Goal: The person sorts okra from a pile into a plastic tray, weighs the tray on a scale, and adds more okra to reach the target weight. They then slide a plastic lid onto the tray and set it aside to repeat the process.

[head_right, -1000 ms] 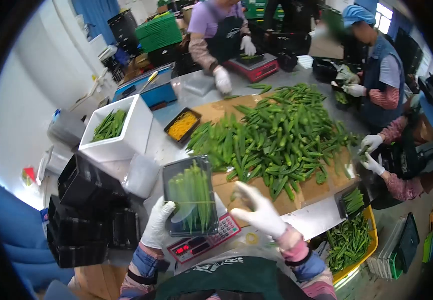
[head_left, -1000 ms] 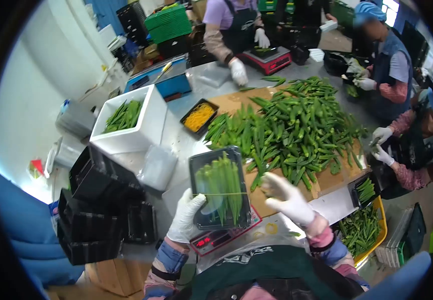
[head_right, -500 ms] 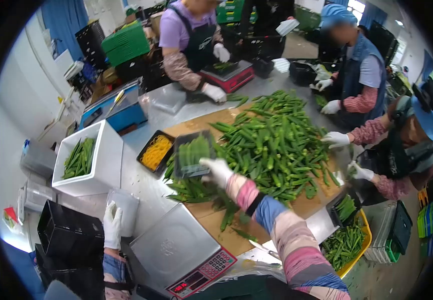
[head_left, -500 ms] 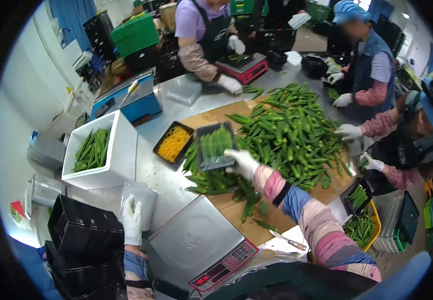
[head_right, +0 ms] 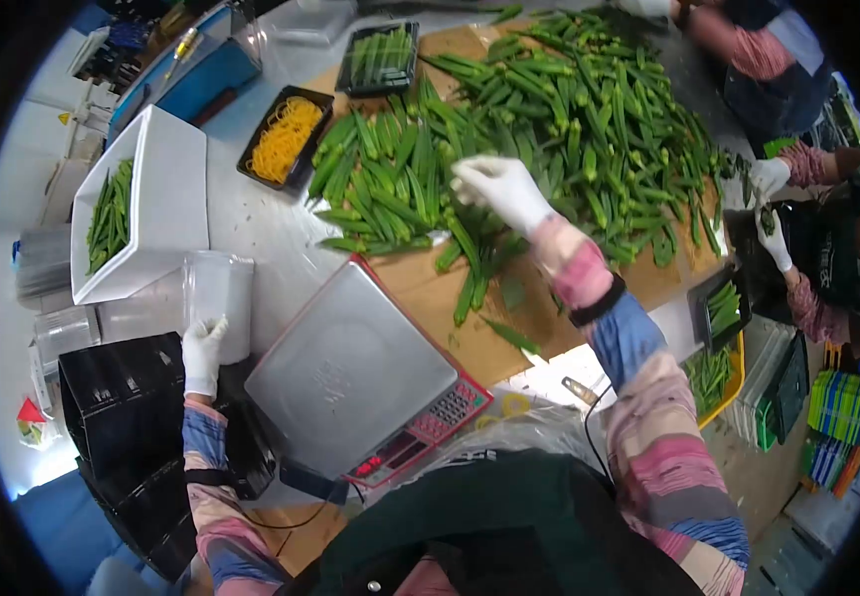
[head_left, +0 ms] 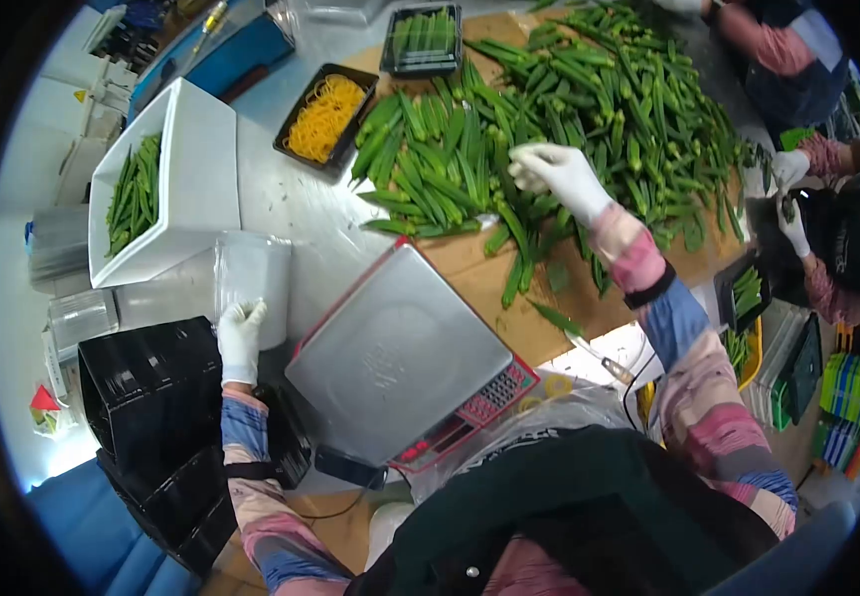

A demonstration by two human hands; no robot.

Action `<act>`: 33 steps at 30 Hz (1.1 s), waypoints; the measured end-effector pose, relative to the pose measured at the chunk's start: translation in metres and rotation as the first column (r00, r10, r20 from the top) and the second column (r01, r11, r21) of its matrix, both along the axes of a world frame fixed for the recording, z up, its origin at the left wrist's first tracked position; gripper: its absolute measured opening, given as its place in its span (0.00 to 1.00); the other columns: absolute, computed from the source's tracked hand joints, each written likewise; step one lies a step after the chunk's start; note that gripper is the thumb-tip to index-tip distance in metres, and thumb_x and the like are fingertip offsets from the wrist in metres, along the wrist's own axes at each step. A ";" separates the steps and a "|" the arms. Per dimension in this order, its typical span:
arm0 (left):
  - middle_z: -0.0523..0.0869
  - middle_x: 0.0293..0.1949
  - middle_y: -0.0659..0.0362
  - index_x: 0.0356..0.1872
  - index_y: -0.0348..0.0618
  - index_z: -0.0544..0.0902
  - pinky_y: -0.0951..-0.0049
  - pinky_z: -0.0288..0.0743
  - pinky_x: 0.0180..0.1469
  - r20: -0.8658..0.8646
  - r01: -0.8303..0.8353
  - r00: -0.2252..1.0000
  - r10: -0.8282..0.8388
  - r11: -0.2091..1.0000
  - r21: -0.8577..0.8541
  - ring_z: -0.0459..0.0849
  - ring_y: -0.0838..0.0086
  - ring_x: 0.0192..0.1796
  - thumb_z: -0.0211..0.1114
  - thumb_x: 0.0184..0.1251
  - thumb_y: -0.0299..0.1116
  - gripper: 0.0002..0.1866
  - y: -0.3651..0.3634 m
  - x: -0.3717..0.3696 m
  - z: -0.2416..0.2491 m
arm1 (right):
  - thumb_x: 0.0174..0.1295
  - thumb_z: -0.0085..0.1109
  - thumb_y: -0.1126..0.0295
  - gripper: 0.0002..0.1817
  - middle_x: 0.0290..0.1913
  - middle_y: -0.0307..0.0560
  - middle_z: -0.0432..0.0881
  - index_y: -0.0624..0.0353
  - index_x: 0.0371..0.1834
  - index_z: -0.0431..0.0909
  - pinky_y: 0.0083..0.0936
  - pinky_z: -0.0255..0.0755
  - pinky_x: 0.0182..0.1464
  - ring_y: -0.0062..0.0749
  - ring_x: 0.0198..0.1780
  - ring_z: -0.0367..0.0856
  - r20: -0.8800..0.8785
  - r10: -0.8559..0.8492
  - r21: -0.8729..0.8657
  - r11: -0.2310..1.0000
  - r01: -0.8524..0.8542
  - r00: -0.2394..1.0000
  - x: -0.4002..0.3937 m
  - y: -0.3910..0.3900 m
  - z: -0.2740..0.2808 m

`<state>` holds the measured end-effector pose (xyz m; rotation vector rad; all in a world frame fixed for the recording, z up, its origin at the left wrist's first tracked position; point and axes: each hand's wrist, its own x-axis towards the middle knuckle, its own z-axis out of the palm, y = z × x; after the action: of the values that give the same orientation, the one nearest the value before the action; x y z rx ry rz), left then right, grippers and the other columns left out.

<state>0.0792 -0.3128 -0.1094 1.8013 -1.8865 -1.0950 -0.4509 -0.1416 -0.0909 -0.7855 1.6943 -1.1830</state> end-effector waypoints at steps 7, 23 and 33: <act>0.89 0.33 0.65 0.40 0.39 0.90 0.79 0.72 0.33 -0.082 -0.039 0.995 0.056 0.979 0.201 0.79 0.85 0.30 0.72 0.69 0.33 0.07 -0.016 0.010 0.005 | 0.67 0.62 0.64 0.12 0.32 0.49 0.88 0.61 0.43 0.86 0.29 0.79 0.41 0.34 0.33 0.87 -0.285 0.039 0.282 0.958 0.045 0.958 0.050 0.149 -0.057; 0.90 0.42 0.51 0.54 0.44 0.83 0.67 0.81 0.45 0.330 0.113 0.926 0.186 0.694 -0.711 0.89 0.63 0.42 0.59 0.79 0.40 0.14 0.018 -0.025 0.044 | 0.59 0.69 0.52 0.18 0.36 0.51 0.86 0.54 0.40 0.82 0.41 0.80 0.40 0.48 0.38 0.87 -0.856 0.054 0.167 0.970 0.177 0.514 0.052 0.010 -0.076; 0.80 0.30 0.58 0.59 0.46 0.79 0.60 0.78 0.46 0.517 0.732 0.658 -0.547 0.305 -0.609 0.80 0.61 0.34 0.76 0.58 0.27 0.26 0.163 -0.098 0.096 | 0.60 0.71 0.56 0.15 0.34 0.46 0.83 0.54 0.41 0.84 0.34 0.78 0.38 0.44 0.36 0.84 -0.723 -0.228 -0.177 0.974 0.144 0.652 0.042 0.133 -0.012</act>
<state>-0.0184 -0.1500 -0.0130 0.6058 -2.7239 -0.0444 -0.4086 -0.0089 -0.1028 -1.3116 2.4467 -1.1686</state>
